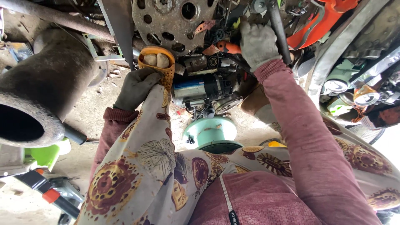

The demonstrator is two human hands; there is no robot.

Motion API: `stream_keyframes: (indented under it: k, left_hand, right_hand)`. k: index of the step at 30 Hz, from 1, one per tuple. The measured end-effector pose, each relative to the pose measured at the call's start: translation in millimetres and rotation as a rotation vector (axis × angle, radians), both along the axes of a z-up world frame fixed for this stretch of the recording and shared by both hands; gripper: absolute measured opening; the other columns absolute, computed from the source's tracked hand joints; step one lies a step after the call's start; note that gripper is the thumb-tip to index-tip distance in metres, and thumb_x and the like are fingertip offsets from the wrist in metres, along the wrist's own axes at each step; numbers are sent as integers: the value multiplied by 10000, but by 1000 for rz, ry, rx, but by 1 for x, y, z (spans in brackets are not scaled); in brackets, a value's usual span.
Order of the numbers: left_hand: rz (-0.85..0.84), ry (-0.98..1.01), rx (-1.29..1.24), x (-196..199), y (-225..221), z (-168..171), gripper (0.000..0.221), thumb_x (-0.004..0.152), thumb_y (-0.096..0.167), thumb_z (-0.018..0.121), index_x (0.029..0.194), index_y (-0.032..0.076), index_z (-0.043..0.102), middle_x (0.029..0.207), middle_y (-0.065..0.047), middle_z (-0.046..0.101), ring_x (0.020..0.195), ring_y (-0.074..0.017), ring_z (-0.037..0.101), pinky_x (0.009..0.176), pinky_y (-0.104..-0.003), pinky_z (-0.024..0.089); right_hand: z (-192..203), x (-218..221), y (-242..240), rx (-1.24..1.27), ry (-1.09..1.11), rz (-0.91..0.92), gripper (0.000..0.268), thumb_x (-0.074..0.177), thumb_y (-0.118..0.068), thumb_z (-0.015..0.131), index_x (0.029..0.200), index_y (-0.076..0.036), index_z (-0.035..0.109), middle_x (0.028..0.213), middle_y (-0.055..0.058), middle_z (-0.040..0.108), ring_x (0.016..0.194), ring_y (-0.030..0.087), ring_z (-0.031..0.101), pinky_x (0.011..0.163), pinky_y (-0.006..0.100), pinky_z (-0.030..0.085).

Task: Disassembling or repairing a motor component by using a hammer and screwdriver to remove internal parts.

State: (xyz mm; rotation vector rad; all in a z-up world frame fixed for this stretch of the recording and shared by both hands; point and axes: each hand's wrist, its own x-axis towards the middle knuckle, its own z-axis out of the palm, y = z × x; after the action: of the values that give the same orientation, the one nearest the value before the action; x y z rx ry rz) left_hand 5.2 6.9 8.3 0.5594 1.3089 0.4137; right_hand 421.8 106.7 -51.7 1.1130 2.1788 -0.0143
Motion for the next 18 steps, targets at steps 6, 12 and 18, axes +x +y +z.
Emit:
stream_keyframes:
  k: [6, 12, 18]
  left_hand:
    - [-156, 73, 69, -9, 21, 22, 308, 964, 190, 681, 1192, -8, 741, 991, -90, 765, 866, -120, 678, 809, -293, 566]
    - [-500, 191, 432, 16, 90, 75, 312, 968, 207, 704, 1221, 26, 733, 1054, -131, 763, 882, -180, 721, 813, -319, 573]
    - [-172, 38, 653, 82, 102, 67, 371, 984, 174, 758, 1315, 27, 675, 1197, -125, 727, 1076, -218, 740, 963, -311, 605]
  right_hand:
    - [86, -10, 10, -91, 353, -381, 277, 901, -220, 724, 1080, -25, 644, 853, 123, 691, 821, 275, 700, 763, 422, 572]
    - [187, -66, 21, -573, 1014, -1371, 173, 978, -28, 678, 1151, -31, 678, 1032, 88, 693, 877, 195, 657, 787, 312, 578]
    - [164, -124, 11, -629, 1252, -1398, 246, 895, 17, 705, 1133, -22, 663, 1123, 60, 738, 1035, 156, 729, 965, 267, 606]
